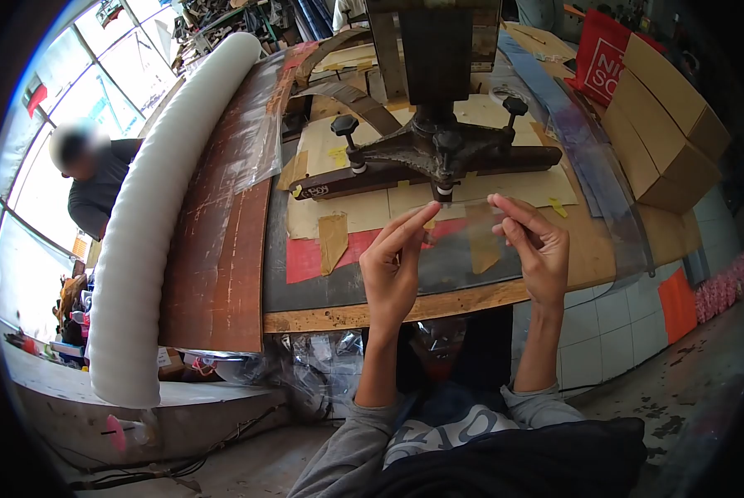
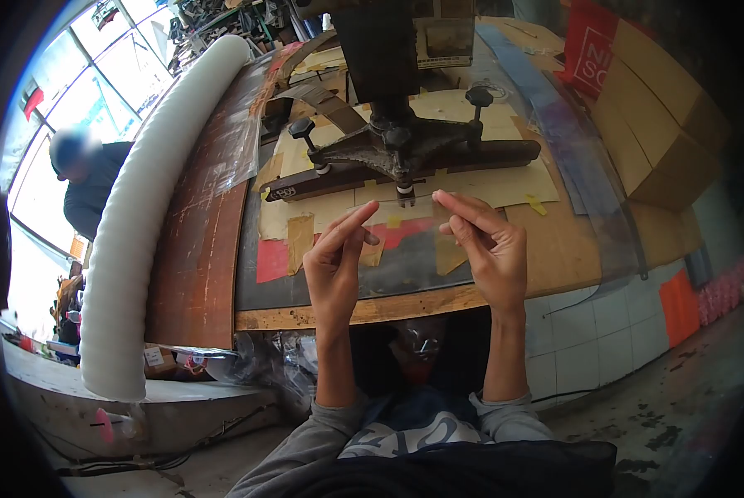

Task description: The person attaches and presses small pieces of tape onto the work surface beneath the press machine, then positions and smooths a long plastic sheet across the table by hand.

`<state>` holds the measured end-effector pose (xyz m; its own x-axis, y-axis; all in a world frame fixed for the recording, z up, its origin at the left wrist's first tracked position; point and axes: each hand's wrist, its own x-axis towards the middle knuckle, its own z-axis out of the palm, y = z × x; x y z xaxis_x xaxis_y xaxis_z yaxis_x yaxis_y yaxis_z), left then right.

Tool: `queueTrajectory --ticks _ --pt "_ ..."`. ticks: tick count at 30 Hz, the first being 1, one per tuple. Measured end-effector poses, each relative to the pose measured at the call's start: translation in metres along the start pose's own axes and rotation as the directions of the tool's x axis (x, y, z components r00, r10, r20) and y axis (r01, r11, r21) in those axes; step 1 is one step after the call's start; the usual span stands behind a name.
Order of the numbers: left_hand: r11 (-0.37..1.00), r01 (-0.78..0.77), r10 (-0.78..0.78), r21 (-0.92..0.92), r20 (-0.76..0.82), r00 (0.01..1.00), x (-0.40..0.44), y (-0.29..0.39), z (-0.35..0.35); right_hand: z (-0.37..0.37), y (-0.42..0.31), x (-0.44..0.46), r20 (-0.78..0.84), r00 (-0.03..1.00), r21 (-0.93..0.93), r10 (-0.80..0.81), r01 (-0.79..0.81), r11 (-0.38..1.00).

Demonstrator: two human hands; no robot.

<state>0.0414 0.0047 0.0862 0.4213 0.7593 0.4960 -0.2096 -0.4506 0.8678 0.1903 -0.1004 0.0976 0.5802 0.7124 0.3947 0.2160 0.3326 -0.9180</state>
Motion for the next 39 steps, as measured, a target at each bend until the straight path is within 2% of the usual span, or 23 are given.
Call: queueTrajectory --ticks 1,4,7,8,10,11,13,14,16,18,21,22,25,28,34,39 --pt "1.0 0.011 -0.011 -0.005 -0.005 1.0 0.0 -0.004 0.001 0.001 0.004 0.001 -0.001 1.0 -0.015 0.0 0.0 1.0" --pt "0.976 0.101 -0.1 0.191 -0.012 0.995 0.002 -0.024 0.006 0.004 0.032 0.009 -0.018 0.999 -0.128 -0.033 0.03 0.991" --pt "0.911 0.07 -0.083 0.407 0.014 0.996 0.002 -0.063 0.008 0.0 0.072 0.019 0.052 0.999 -0.373 -0.008 0.027 0.927" --pt "0.893 -0.069 0.063 0.445 0.03 0.998 0.001 -0.08 0.008 0.0 0.082 0.022 0.079 0.997 -0.395 0.023 0.01 0.918" --pt "0.832 -0.074 0.029 0.55 0.091 0.995 0.003 -0.084 0.007 0.0 0.097 0.027 0.129 0.988 -0.441 0.086 -0.021 0.897" --pt "0.797 -0.079 0.008 0.599 0.12 0.993 0.003 -0.085 0.007 0.0 0.103 0.029 0.114 0.992 -0.49 0.059 0.005 0.872" --pt "0.622 -0.195 0.117 0.759 0.155 0.981 -0.003 -0.088 0.008 0.0 0.11 0.034 0.096 0.995 -0.584 0.0 0.056 0.81" --pt "0.514 -0.246 0.172 0.821 0.183 0.968 -0.004 -0.088 0.009 0.0 0.112 0.038 0.076 0.997 -0.574 0.032 0.018 0.819" --pt "0.521 -0.326 0.171 0.789 0.277 0.945 -0.008 -0.087 0.01 0.002 0.115 0.041 0.038 0.994 -0.55 0.103 -0.065 0.833" --pt "0.533 -0.361 0.127 0.765 0.35 0.928 -0.013 -0.088 0.012 0.004 0.125 0.044 0.032 0.999 -0.57 0.022 0.001 0.821" --pt "0.454 -0.352 0.056 0.818 0.369 0.928 -0.015 -0.093 0.011 0.01 0.13 0.048 0.046 0.996 -0.633 -0.071 0.084 0.769" --pt "0.466 -0.349 0.054 0.813 0.368 0.928 -0.012 -0.094 0.011 0.012 0.13 0.05 0.053 0.994 -0.658 -0.098 0.108 0.745" --pt "0.496 -0.34 0.036 0.799 0.372 0.928 -0.004 -0.098 0.009 0.016 0.148 0.055 0.14 0.928 -0.744 -0.344 0.328 0.582" --pt "0.502 -0.349 0.028 0.791 0.388 0.921 0.004 -0.107 0.007 0.017 0.141 0.05 0.2 0.92 -0.883 -0.338 0.319 0.345" --pt "0.515 -0.381 0.09 0.768 0.394 0.915 0.008 -0.119 0.008 0.011 0.147 0.047 0.307 0.916 -0.876 -0.26 0.379 0.3" --pt "0.537 -0.366 0.106 0.76 0.369 0.923 0.015 -0.124 0.01 0.01 0.147 0.033 0.287 0.937 -0.915 -0.2 0.33 0.233"
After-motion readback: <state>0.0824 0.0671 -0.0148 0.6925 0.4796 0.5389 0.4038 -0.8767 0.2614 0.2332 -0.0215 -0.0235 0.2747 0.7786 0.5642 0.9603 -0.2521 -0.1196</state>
